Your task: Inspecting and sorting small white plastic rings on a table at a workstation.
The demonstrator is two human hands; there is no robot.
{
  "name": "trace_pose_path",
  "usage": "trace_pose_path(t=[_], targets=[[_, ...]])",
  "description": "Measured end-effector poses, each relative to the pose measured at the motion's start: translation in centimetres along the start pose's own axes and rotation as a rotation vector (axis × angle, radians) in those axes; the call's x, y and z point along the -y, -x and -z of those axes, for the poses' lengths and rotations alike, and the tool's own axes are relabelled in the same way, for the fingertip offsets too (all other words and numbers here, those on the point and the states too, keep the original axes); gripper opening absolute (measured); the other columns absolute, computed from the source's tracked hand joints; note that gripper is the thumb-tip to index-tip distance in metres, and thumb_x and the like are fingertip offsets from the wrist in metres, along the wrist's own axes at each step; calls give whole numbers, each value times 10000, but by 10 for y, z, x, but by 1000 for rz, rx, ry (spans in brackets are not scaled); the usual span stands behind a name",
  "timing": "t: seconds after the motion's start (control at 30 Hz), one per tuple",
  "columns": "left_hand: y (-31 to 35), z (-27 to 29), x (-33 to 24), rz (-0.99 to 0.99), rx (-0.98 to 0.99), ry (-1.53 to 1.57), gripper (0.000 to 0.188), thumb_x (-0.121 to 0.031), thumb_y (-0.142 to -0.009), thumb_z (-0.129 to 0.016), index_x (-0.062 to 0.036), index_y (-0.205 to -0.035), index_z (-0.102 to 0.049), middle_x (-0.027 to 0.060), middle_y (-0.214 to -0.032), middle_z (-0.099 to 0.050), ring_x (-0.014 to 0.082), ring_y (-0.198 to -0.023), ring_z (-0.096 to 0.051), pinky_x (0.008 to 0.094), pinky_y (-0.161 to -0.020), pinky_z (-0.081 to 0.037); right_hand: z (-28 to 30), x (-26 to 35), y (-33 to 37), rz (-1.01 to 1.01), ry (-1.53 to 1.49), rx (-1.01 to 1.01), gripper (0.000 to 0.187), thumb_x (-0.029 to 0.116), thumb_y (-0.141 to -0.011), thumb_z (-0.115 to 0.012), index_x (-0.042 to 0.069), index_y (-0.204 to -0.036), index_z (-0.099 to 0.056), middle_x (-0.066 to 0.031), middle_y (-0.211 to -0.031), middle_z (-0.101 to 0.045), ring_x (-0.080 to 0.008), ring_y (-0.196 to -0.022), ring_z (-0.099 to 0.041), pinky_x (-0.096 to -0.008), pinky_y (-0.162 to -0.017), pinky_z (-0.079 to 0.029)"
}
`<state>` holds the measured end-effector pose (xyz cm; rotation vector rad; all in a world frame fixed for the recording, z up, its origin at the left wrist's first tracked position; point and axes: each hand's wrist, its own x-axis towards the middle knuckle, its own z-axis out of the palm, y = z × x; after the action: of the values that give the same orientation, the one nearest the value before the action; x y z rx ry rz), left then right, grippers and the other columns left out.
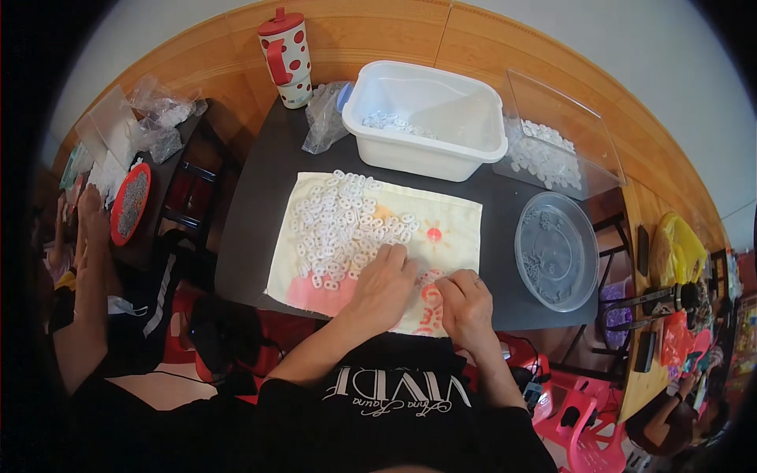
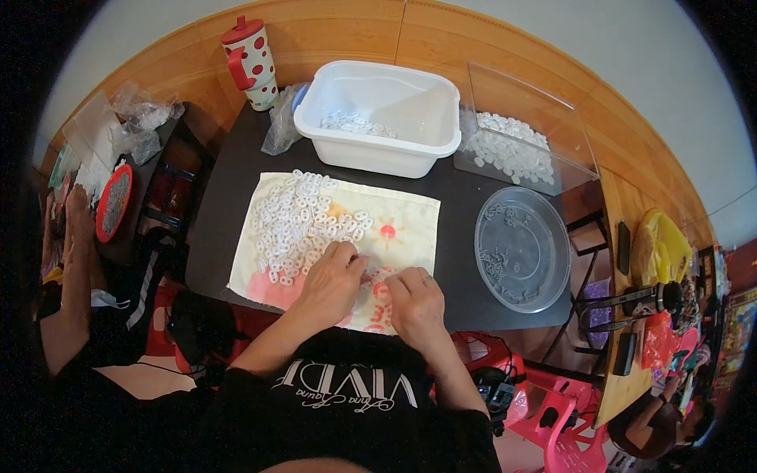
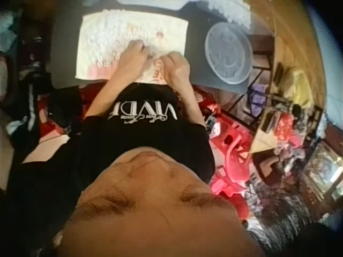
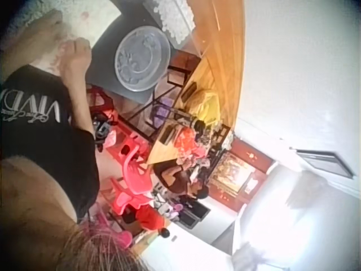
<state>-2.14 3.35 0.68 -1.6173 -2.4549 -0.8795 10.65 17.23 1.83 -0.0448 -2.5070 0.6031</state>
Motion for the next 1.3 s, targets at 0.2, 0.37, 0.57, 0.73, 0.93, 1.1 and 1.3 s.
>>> trace_pose_path(t=[0.2,0.37,0.57,0.73,0.93,1.1,1.3], targets=[[4,10,12,-51,-123,508,311,50,-737,-727,22,-1044,-684,137,-946,-585,263,-814,-596,320,-675,-489,7,3,-4,-3,-42,-65,238,-83,-693,-620,-11,-913,-676,-137,-832,-573,-322,-754,-589,-397,-648,-480],[10,18,15,64,-47,871,303,75,-784,-699,11,-1080,-690,85,-973,-592,145,-758,-566,254,-629,-442,13,9,-9,28,-72,-108,256,-99,-676,-628,-16,-913,-679,-133,-830,-572,-310,-741,-586,-395,-640,-478],[13,18,18,95,-37,996,321,92,-797,-688,7,-1106,-701,63,-1014,-598,89,-763,-547,212,-642,-432,18,14,-10,70,-40,-89,304,-95,-625,-632,-12,-913,-679,-127,-826,-564,-295,-712,-574,-385,-627,-464],[15,18,17,95,-24,1002,326,101,-797,-677,12,-1110,-699,67,-1012,-595,101,-778,-549,213,-654,-439,24,18,-13,135,63,-82,362,-59,-585,-652,4,-940,-682,-94,-839,-541,-263,-708,-549,-371,-614,-426],[14,19,18,93,4,993,330,118,-794,-668,24,-1109,-689,73,-1006,-589,112,-796,-553,218,-661,-447,29,19,-15,185,165,-21,318,19,-623,-655,21,-941,-682,-75,-859,-526,-237,-750,-545,-367,-634,-408],[13,25,10,38,-4,831,310,128,-804,-647,43,-1102,-675,98,-1001,-586,153,-820,-576,239,-676,-475,32,19,-18,229,232,26,308,51,-639,-648,23,-944,-673,-72,-863,-525,-228,-745,-539,-362,-640,-404],[10,27,4,-40,-30,688,310,121,-782,-649,50,-1084,-663,139,-1003,-588,231,-847,-613,277,-676,-505,32,16,-19,256,200,89,305,61,-646,-642,23,-948,-666,-75,-861,-523,-231,-747,-531,-359,-642,-399]])
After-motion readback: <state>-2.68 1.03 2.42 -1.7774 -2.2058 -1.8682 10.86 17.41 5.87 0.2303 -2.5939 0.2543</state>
